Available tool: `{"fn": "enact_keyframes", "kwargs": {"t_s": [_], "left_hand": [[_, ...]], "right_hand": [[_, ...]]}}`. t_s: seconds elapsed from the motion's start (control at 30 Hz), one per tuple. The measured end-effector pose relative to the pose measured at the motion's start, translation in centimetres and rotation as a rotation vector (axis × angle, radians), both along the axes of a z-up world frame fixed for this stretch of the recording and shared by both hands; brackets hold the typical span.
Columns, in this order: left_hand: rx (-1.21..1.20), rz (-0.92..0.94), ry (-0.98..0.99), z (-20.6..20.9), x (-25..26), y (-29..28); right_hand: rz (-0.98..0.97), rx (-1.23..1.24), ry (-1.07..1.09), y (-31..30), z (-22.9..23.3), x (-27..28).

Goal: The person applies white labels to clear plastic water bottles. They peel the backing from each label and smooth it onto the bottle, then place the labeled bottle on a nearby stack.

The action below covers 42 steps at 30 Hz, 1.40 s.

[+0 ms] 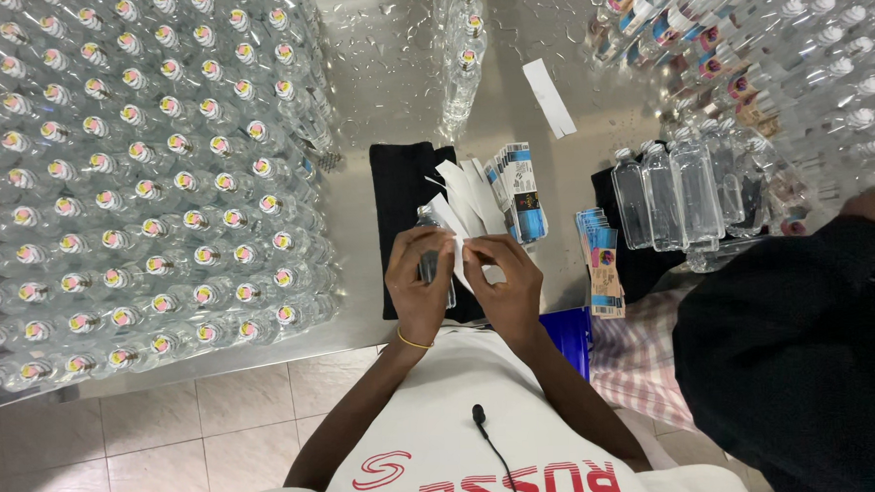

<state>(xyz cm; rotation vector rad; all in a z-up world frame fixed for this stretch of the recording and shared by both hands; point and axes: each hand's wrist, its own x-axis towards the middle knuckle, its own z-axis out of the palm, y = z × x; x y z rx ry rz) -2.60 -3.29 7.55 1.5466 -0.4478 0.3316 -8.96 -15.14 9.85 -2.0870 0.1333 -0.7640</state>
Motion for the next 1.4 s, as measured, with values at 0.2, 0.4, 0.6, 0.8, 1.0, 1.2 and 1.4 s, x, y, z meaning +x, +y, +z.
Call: {"fn": "enact_keyframes", "kwargs": {"t_s": [0.2, 0.4, 0.6, 0.8, 1.0, 1.2, 1.4], "left_hand": [[-0.152, -0.036, 0.310, 0.3, -1.3, -0.7], [-0.110, -0.074, 0.310, 0.6, -1.4, -0.5], [-0.145, -0.129, 0.324, 0.8, -2.0, -0.6], [-0.420, -0.251, 0.556, -1.5, -2.3, -0.9], [-0.230, -0.233, 0.406, -1.1, -2.4, -1.5], [-0.165, -0.214, 0.337, -2.2, -2.3, -1.6], [-0.193, -0.078, 0.692, -3.9, -0.9, -2.4]], "right_hand": [[-0.011, 0.373, 0.074, 0.2, -2.9, -0.6], [0.035, 0.556, 0.216, 0.3, -1.9, -0.9], [-0.013, 0.572, 0.228, -0.7, -2.0, -1.1], [0.011, 0.843, 0.166, -0.9, -1.2, -0.9], [0.007, 0.603, 0.175, -1.3, -2.0, -1.2], [0.003, 0.419, 0.190, -0.6, -1.3, -1.1], [-0.076, 0.607, 0.245, -1.2, -3.8, -0.8]]}}
